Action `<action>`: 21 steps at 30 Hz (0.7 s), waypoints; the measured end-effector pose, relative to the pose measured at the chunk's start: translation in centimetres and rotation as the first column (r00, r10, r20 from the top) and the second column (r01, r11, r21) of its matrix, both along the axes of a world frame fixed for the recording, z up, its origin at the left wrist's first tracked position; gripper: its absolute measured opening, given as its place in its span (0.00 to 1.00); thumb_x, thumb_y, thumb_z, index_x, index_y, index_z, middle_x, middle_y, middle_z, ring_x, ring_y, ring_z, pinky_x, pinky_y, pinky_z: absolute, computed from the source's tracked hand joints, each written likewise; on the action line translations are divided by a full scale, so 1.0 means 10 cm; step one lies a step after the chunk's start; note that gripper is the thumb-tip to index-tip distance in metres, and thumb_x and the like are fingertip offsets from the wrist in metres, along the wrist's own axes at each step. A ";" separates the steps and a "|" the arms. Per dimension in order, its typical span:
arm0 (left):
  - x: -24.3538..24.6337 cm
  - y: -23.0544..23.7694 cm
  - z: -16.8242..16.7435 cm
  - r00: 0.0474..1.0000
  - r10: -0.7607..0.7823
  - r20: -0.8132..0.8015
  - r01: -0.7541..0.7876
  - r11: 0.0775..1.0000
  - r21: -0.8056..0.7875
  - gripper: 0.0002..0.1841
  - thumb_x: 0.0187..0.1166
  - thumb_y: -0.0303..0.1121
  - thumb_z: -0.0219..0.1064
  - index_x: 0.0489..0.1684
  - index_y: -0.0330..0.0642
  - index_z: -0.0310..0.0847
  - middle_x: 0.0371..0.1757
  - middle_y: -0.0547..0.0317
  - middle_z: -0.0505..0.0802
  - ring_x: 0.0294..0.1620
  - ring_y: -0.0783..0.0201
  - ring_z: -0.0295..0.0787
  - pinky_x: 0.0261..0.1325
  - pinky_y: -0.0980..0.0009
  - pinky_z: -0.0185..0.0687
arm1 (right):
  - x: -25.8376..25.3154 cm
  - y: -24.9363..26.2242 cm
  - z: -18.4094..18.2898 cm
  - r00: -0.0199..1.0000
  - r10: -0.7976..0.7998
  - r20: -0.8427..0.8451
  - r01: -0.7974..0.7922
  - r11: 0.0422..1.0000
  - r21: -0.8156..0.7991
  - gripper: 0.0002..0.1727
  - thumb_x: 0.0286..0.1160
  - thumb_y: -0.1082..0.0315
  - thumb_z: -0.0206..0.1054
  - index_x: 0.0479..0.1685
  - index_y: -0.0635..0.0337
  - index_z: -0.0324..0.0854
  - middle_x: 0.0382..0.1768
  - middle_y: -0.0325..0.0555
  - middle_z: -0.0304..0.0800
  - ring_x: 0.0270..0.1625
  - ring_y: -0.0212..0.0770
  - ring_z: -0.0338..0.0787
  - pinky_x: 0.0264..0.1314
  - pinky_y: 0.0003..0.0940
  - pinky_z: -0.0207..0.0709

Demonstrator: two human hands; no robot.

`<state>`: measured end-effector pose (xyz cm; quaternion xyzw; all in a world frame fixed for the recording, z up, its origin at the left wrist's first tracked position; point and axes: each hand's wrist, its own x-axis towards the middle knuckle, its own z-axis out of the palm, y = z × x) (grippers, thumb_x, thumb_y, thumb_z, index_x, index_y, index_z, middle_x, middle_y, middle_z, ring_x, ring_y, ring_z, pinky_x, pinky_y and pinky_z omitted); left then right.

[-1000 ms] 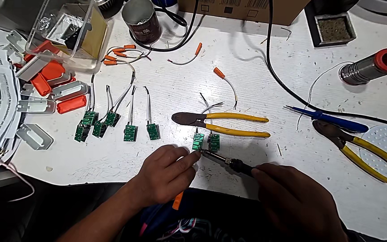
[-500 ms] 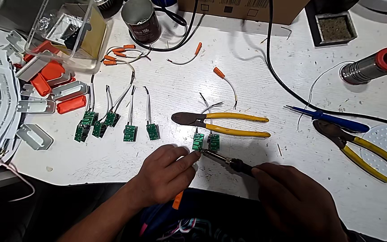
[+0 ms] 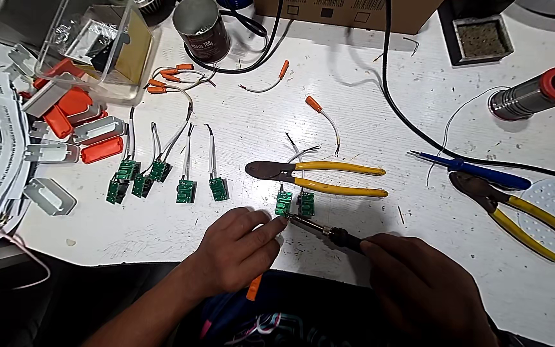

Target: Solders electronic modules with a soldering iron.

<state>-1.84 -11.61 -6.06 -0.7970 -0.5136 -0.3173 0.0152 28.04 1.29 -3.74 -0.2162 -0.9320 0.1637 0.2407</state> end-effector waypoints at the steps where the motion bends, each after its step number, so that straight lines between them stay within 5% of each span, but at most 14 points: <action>1: 0.00 0.00 0.00 1.000 0.001 -0.002 -0.001 1.000 0.001 0.03 0.84 0.29 0.62 0.41 0.44 0.80 0.61 0.52 0.95 0.56 0.54 0.90 0.57 0.61 0.81 | 0.00 0.00 0.00 1.000 0.000 0.000 0.000 1.000 -0.001 0.14 0.77 0.67 0.60 0.55 0.57 0.87 0.46 0.51 0.93 0.43 0.45 0.90 0.39 0.35 0.80; 21: 0.00 0.00 0.00 1.000 -0.005 0.006 0.005 1.000 -0.004 0.03 0.85 0.29 0.62 0.41 0.44 0.81 0.61 0.51 0.95 0.57 0.54 0.90 0.58 0.61 0.81 | 0.01 0.01 0.01 1.000 -0.015 -0.018 0.014 1.000 -0.020 0.15 0.78 0.66 0.60 0.56 0.58 0.87 0.47 0.52 0.92 0.43 0.44 0.89 0.40 0.34 0.80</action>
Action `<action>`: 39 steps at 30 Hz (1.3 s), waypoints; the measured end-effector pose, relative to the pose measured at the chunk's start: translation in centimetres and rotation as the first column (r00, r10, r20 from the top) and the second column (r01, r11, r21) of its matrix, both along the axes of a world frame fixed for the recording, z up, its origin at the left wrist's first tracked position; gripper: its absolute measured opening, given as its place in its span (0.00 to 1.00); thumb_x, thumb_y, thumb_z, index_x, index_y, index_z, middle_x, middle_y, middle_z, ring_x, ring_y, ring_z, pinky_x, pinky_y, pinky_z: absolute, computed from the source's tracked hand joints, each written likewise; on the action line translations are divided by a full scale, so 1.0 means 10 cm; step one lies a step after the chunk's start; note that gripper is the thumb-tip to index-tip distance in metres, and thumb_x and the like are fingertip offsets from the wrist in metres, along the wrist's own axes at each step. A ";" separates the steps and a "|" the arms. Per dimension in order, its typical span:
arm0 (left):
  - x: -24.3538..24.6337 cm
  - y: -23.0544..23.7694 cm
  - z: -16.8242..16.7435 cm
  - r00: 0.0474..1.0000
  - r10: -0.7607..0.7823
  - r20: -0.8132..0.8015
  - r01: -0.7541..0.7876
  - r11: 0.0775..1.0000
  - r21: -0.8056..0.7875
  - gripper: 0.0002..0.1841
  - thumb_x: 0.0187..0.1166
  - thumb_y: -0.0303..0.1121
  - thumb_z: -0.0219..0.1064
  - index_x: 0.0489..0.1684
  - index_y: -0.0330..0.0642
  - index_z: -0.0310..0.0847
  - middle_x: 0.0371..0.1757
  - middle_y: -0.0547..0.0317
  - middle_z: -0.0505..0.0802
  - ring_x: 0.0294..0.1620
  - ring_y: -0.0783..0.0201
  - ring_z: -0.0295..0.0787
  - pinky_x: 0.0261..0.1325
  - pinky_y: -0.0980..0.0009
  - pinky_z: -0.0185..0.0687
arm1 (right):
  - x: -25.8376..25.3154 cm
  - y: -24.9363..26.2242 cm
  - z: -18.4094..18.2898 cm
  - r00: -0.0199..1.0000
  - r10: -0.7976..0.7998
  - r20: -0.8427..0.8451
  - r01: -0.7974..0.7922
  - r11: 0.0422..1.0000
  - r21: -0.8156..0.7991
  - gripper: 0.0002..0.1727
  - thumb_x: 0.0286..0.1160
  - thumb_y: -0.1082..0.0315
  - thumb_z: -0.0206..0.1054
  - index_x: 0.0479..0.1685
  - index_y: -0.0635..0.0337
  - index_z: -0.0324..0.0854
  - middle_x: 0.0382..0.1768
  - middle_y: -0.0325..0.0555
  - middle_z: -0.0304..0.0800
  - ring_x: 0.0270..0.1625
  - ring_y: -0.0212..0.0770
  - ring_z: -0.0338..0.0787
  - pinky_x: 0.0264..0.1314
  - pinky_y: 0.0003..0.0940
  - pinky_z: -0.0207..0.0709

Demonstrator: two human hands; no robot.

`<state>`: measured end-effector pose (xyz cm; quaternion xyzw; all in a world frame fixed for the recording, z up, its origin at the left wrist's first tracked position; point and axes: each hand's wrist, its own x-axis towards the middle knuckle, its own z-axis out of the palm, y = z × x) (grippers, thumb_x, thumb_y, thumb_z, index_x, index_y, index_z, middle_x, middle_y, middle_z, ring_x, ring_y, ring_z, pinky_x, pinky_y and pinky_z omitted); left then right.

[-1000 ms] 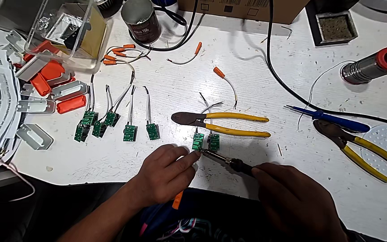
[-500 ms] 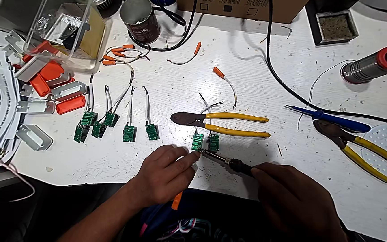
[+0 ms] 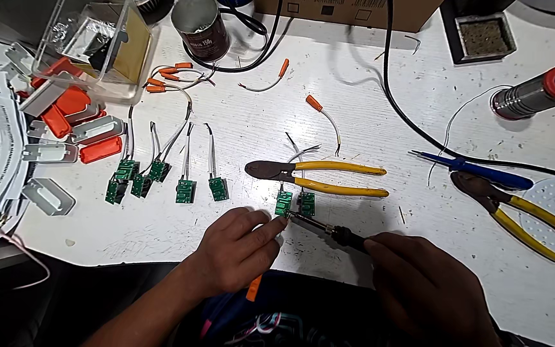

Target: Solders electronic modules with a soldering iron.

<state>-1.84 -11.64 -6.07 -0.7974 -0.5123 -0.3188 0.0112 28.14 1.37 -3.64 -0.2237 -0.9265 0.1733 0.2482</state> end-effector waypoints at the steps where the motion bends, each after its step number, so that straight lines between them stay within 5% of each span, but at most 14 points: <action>1: 0.00 0.00 0.00 1.000 0.002 0.000 -0.002 1.000 -0.001 0.03 0.85 0.29 0.62 0.41 0.44 0.81 0.61 0.52 0.95 0.57 0.54 0.90 0.58 0.61 0.81 | 0.00 0.00 0.00 1.000 0.001 0.001 -0.001 1.000 0.003 0.14 0.78 0.66 0.60 0.55 0.58 0.87 0.46 0.51 0.92 0.43 0.44 0.89 0.40 0.34 0.80; 39: 0.00 0.01 -0.01 1.000 0.007 0.002 -0.007 1.000 -0.012 0.03 0.83 0.30 0.64 0.41 0.44 0.81 0.61 0.52 0.95 0.56 0.54 0.91 0.58 0.61 0.81 | -0.01 -0.01 0.03 0.999 0.009 0.050 -0.010 1.000 0.023 0.16 0.78 0.67 0.59 0.57 0.58 0.87 0.46 0.51 0.93 0.42 0.45 0.90 0.38 0.35 0.80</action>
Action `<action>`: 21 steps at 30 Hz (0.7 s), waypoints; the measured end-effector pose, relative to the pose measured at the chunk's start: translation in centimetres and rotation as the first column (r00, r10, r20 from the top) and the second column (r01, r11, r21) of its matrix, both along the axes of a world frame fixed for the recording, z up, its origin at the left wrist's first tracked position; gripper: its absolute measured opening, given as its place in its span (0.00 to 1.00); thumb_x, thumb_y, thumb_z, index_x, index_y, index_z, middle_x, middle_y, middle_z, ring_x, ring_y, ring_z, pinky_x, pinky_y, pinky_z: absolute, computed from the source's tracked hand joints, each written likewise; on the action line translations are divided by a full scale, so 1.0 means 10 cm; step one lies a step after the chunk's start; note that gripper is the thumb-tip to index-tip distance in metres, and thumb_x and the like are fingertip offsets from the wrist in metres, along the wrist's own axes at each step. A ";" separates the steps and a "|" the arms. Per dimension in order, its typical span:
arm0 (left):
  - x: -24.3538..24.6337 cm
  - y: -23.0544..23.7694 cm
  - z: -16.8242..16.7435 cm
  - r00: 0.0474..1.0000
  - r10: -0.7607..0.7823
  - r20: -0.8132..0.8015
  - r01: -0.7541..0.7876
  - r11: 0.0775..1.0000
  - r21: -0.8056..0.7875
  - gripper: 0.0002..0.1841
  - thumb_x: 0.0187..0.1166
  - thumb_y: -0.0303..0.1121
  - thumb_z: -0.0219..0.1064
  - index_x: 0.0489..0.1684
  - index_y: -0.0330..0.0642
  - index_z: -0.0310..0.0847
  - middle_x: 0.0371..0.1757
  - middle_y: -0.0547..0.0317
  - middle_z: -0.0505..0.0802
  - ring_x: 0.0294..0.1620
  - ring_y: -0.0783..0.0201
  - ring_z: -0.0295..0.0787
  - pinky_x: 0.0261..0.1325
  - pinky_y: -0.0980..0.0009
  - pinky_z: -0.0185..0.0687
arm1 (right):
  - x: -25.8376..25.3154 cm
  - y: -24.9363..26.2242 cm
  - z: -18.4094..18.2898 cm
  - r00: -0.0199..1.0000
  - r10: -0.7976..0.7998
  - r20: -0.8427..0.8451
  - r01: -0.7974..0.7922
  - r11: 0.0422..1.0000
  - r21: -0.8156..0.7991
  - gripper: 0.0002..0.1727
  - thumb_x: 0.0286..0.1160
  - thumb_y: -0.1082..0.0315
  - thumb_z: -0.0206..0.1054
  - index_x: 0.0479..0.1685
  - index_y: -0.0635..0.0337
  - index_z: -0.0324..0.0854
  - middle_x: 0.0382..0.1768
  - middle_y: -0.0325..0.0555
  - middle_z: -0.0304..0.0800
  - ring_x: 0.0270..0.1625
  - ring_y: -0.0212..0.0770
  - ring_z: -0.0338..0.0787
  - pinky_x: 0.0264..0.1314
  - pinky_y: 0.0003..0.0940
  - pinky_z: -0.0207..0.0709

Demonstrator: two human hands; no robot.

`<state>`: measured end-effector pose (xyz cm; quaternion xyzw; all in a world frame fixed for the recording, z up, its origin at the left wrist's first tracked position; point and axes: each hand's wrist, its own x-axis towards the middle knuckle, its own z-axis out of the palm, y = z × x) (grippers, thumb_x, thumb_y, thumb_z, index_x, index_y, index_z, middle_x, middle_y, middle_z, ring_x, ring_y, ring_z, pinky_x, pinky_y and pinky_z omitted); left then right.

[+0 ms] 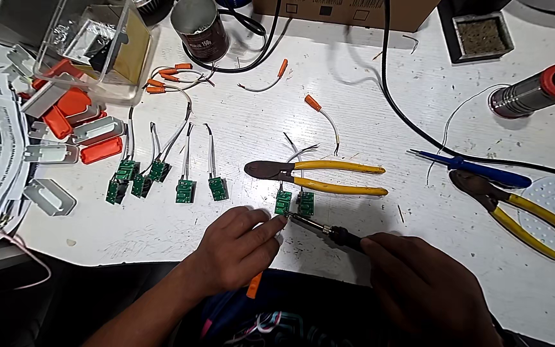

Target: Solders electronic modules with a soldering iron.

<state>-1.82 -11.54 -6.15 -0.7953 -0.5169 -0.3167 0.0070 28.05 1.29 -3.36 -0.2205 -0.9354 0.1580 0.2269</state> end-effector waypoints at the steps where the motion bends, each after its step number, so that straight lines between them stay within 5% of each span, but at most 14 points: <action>1: 0.00 0.00 0.00 1.000 -0.001 0.001 0.001 1.000 -0.001 0.03 0.83 0.30 0.63 0.41 0.44 0.81 0.61 0.52 0.95 0.57 0.54 0.91 0.58 0.61 0.81 | 0.00 0.00 0.00 1.000 0.001 -0.002 -0.001 1.000 0.001 0.16 0.77 0.67 0.59 0.57 0.58 0.87 0.46 0.51 0.93 0.42 0.45 0.90 0.38 0.35 0.80; 21: 0.00 -0.01 0.00 1.000 0.003 -0.005 -0.003 1.000 -0.003 0.03 0.84 0.30 0.64 0.41 0.44 0.81 0.61 0.52 0.95 0.57 0.54 0.91 0.58 0.61 0.82 | 0.01 -0.01 -0.01 1.000 0.004 -0.011 -0.004 1.000 -0.001 0.15 0.78 0.67 0.59 0.56 0.59 0.87 0.47 0.51 0.94 0.43 0.45 0.90 0.39 0.35 0.81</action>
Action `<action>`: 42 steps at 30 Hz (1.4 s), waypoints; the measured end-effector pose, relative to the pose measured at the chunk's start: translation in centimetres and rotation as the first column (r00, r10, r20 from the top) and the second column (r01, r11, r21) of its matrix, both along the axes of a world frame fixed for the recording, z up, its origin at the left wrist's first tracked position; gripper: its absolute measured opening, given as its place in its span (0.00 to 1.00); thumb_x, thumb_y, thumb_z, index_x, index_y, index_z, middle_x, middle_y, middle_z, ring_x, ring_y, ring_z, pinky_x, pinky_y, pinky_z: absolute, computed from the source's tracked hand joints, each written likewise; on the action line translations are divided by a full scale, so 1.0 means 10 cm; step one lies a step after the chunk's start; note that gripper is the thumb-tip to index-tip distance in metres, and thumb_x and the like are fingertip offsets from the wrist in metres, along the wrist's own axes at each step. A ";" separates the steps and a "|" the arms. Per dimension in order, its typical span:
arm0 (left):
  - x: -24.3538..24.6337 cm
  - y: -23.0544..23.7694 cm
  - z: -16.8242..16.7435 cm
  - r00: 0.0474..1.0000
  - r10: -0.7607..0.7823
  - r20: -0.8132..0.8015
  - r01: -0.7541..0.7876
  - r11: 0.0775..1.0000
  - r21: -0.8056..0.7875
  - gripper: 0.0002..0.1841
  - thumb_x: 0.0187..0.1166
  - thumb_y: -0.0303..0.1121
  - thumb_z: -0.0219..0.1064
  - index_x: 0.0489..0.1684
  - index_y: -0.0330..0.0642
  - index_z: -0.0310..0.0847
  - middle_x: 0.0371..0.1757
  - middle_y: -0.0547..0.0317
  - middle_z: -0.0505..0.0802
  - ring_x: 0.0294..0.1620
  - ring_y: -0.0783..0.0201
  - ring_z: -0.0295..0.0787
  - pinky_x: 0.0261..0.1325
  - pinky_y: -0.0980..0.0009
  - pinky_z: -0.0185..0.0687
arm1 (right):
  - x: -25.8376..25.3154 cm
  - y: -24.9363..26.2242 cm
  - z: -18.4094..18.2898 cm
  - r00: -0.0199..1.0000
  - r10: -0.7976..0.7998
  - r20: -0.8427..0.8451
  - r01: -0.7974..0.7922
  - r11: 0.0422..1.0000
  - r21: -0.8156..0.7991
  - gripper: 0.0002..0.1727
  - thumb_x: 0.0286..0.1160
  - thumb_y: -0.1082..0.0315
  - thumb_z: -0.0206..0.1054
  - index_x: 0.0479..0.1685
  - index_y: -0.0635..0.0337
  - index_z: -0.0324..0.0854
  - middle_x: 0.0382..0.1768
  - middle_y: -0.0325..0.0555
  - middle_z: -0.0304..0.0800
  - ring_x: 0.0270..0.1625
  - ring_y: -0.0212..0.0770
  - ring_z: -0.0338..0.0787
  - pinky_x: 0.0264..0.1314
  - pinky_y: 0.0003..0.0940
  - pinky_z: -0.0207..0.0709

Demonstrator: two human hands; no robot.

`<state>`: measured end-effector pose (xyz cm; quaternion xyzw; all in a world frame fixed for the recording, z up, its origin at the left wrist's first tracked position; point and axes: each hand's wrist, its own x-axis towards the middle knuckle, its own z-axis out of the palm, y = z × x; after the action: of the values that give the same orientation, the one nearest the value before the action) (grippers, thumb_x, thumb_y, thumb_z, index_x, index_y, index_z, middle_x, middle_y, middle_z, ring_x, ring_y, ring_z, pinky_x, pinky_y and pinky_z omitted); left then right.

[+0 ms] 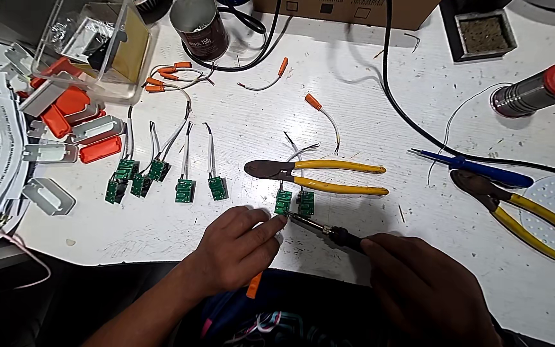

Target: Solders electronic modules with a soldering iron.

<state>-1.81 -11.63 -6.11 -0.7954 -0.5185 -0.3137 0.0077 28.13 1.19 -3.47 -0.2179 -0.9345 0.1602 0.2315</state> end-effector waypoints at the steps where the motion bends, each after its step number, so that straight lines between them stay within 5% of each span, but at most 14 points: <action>1: 0.00 0.00 0.00 1.000 0.000 0.002 0.000 1.000 0.002 0.02 0.83 0.30 0.64 0.41 0.44 0.81 0.61 0.52 0.95 0.57 0.54 0.91 0.58 0.61 0.82 | 0.00 0.00 0.00 1.000 -0.001 -0.002 0.001 1.000 0.001 0.15 0.77 0.67 0.60 0.56 0.59 0.87 0.46 0.51 0.94 0.43 0.45 0.90 0.39 0.35 0.81; 42: 0.00 0.01 0.00 1.000 -0.004 0.002 0.004 1.000 0.006 0.02 0.84 0.30 0.64 0.42 0.44 0.82 0.61 0.52 0.95 0.56 0.55 0.91 0.57 0.62 0.81 | 0.02 0.00 0.02 1.000 -0.013 0.001 0.013 1.000 0.007 0.15 0.77 0.67 0.60 0.54 0.57 0.88 0.45 0.51 0.93 0.42 0.44 0.90 0.38 0.35 0.80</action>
<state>-1.86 -11.54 -6.13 -0.7961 -0.5160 -0.3161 0.0088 28.30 1.19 -3.26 -0.2234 -0.9337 0.1553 0.2328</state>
